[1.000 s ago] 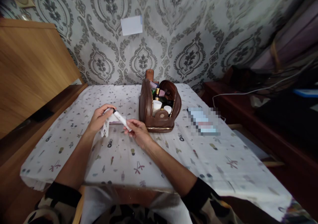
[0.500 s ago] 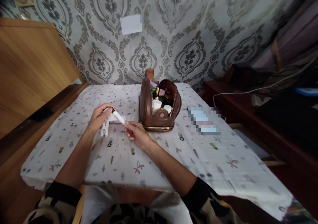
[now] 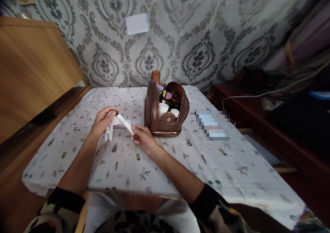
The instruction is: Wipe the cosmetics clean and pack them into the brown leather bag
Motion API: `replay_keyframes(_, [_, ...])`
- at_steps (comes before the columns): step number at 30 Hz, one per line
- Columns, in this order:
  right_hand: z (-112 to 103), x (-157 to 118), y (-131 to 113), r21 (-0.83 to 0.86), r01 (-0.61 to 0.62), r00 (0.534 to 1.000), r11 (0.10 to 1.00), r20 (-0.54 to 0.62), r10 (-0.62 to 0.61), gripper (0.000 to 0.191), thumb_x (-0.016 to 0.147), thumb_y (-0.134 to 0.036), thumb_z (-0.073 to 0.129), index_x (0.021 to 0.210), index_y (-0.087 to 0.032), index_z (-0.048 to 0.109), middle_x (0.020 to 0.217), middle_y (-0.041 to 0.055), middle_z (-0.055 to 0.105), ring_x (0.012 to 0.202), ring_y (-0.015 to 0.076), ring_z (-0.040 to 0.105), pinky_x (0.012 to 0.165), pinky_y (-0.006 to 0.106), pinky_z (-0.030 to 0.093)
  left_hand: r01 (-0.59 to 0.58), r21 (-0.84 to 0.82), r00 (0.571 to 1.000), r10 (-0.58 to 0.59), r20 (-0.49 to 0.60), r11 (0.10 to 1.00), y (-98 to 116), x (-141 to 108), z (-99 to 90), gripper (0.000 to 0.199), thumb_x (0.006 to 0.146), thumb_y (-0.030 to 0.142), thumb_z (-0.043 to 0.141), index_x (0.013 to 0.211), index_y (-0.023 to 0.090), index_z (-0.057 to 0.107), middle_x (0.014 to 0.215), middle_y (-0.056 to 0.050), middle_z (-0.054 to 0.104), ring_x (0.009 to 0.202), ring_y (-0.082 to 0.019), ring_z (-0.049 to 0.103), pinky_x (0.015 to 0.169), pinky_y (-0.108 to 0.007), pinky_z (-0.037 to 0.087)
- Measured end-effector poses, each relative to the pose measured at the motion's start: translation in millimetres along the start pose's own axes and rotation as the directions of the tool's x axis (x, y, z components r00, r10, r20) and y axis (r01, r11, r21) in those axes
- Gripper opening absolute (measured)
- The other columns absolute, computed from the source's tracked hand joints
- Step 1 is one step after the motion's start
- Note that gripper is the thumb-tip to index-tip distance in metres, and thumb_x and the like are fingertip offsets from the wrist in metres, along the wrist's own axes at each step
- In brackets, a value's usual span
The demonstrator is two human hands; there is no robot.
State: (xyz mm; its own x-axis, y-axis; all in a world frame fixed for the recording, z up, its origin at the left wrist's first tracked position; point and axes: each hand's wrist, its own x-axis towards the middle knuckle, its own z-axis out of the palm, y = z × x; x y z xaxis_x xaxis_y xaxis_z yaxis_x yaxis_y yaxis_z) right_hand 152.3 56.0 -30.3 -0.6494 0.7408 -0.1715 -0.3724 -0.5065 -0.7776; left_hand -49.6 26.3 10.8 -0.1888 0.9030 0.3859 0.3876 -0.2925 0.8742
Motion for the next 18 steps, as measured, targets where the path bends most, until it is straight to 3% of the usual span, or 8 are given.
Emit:
replay_keyframes(4, [1.7, -1.2, -1.7, -0.001, 0.018, 1.000, 1.000, -0.014, -0.018, 0.046, 0.052, -0.034, 0.096, 0.088, -0.018, 0.072, 0.073, -0.0023, 0.062, 0.060, 0.0073, 0.056, 0.044, 0.017, 0.028, -0.012, 0.027, 1.000, 0.012, -0.010, 1.000, 0.6, 0.7, 0.0, 0.027, 0.088, 0.044, 0.060, 0.093, 0.019, 0.068, 0.084, -0.001, 0.063, 0.071, -0.015, 0.050, 0.065, -0.025, 0.038])
replay_keyframes(9, [3.0, 0.0, -1.4, 0.007, -0.061, 0.998, 0.998, 0.003, 0.061, 0.040, 0.071, -0.051, 0.084, 0.083, -0.014, 0.071, 0.072, 0.0032, 0.067, 0.050, 0.0059, 0.048, 0.039, 0.018, 0.021, 0.005, 0.004, 1.000, -0.005, 0.003, 1.000, 0.0, 0.3, 0.3, 0.028, 0.089, 0.045, 0.061, 0.094, 0.019, 0.069, 0.082, 0.000, 0.062, 0.067, -0.014, 0.048, 0.062, -0.025, 0.036])
replay_keyframes(15, [1.6, -1.2, -1.0, -0.062, -0.048, 0.998, 0.997, 0.037, 0.050, 0.048, 0.050, -0.044, 0.096, 0.075, -0.014, 0.067, 0.061, -0.0032, 0.059, 0.046, 0.0025, 0.043, 0.038, 0.016, 0.016, -0.002, -0.015, 1.000, 0.002, -0.004, 1.000, -1.3, 0.4, 0.0, 0.028, 0.088, 0.046, 0.062, 0.093, 0.019, 0.070, 0.080, 0.000, 0.061, 0.066, -0.013, 0.046, 0.060, -0.025, 0.034])
replay_keyframes(18, [3.3, -2.6, -2.8, -0.064, -0.028, 0.999, 0.998, 0.019, 0.030, 0.050, 0.047, -0.042, 0.097, 0.075, -0.016, 0.065, 0.058, -0.0063, 0.054, 0.046, 0.0022, 0.043, 0.039, 0.015, 0.017, -0.002, -0.014, 1.000, 0.002, -0.014, 1.000, -1.4, 1.2, 0.0, 0.028, 0.088, 0.046, 0.062, 0.092, 0.019, 0.070, 0.080, 0.000, 0.061, 0.065, -0.013, 0.046, 0.060, -0.026, 0.034])
